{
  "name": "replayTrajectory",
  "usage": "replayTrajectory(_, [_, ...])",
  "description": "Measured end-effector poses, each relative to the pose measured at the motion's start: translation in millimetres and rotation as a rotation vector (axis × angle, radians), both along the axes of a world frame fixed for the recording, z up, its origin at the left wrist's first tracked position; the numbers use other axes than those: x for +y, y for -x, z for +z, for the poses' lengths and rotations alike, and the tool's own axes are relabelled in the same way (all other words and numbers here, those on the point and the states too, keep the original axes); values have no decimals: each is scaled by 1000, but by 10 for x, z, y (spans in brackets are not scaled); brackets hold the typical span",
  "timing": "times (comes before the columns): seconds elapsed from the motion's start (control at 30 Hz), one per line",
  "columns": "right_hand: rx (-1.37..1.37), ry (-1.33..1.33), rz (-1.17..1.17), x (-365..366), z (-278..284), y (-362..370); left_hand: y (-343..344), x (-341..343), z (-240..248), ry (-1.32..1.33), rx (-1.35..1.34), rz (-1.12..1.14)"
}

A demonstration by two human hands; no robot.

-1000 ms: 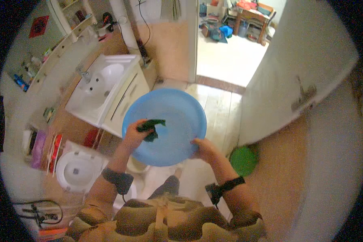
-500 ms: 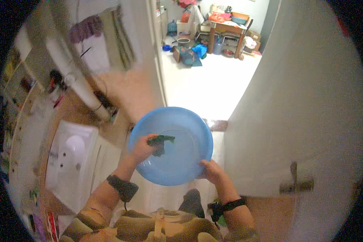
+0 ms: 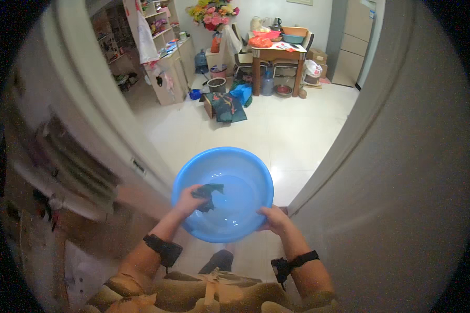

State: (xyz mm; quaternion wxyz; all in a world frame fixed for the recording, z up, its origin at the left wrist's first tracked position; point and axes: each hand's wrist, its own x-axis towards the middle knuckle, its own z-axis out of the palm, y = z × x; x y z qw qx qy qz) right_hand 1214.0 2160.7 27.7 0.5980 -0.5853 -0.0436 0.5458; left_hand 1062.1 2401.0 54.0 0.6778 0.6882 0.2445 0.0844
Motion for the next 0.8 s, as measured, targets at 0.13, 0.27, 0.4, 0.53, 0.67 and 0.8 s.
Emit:
replayTrajectory(0.13, [-35,2,5,641,19,-951,-952,591,20,-43,-30,66])
replayTrajectory(0.27, [-5,-93,-87,1099,-179,-1925,-2104,1098,-89,-93,36,-66])
replayTrajectory(0.4, [74,-35,-83,1451,-52,-2610,-3080,1393,112,-146,49,-201])
replayTrajectory(0.53, [105,0,-212,1547,-74,-3313,-4028,1480,81,-54,60,-253])
replayTrajectory(0.67, [49,47,-246,1480,-328,-4278,-5041,1597,72,-260,6,-313])
replayTrajectory(0.8, [51,-12,-169,1686,-90,-4985,-5652,2038,32,-220,70,-304])
